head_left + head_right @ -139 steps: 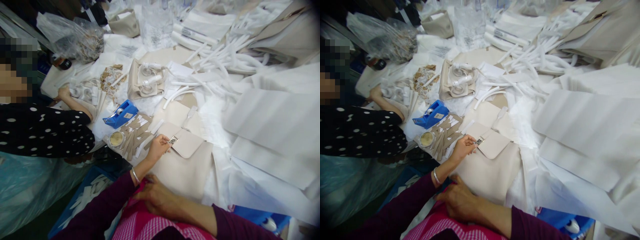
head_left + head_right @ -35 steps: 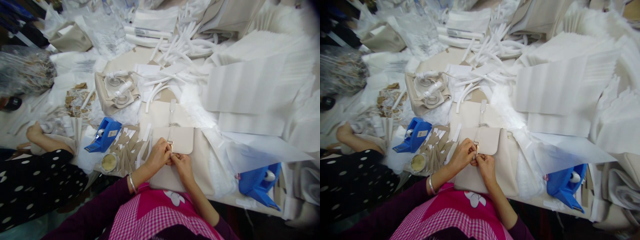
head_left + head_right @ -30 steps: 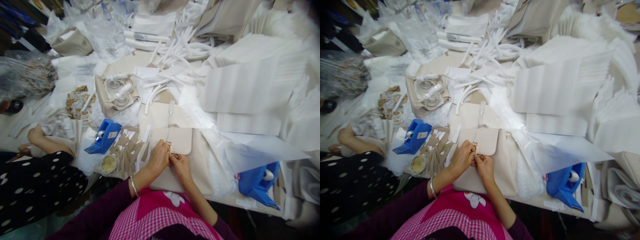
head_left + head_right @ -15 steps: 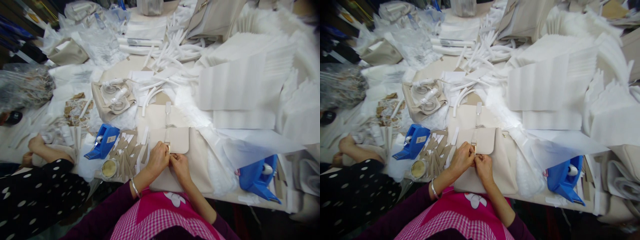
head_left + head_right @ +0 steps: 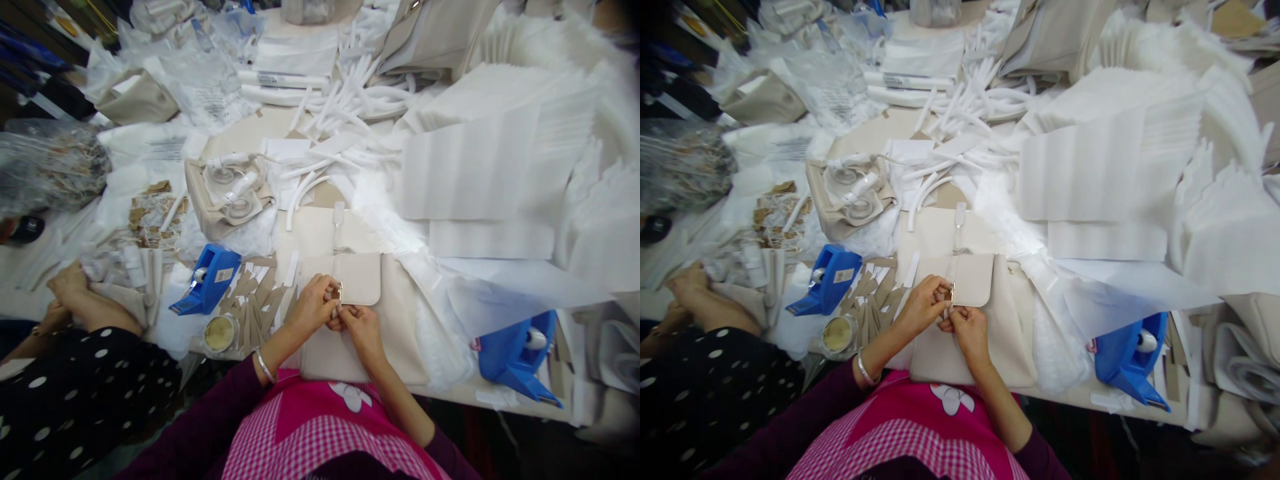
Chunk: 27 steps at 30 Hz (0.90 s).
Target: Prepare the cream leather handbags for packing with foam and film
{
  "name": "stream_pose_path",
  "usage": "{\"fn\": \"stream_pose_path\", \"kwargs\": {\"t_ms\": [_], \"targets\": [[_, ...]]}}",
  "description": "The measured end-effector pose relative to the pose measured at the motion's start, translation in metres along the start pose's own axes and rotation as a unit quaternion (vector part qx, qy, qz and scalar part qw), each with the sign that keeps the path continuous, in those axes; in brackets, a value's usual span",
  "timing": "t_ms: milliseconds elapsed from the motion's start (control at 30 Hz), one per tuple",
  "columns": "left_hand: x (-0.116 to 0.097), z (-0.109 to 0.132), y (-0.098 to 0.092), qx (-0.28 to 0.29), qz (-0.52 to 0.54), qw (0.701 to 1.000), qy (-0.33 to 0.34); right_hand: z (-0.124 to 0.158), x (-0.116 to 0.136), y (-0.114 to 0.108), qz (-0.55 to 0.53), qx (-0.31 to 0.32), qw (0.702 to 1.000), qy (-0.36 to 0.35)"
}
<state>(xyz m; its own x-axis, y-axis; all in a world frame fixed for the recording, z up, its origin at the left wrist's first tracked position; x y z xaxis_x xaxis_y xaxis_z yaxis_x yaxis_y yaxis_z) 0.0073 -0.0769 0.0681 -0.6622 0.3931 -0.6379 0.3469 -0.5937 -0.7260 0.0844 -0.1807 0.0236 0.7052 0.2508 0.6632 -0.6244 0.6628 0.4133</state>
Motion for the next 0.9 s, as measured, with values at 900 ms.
{"fn": "stream_pose_path", "kwargs": {"t_ms": [900], "targets": [[0.014, -0.013, 0.005, 0.095, 0.121, 0.987, -0.04, 0.005, 0.011, 0.0, 0.005, 0.016, 1.0, 0.021]]}}
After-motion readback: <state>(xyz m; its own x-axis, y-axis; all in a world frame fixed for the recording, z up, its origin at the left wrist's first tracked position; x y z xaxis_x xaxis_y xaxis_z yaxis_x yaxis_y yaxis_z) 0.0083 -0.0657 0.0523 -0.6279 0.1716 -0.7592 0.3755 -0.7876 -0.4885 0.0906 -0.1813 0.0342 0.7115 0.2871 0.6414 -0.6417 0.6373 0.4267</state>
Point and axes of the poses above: each hand's wrist, its own z-axis away from the middle knuckle, its own y-axis out of the palm, x = y × z, the point moved 3 cm from there along -z, towards the middle knuckle, and after that the axes turned 14 degrees about -z, right-handed, at the moved point
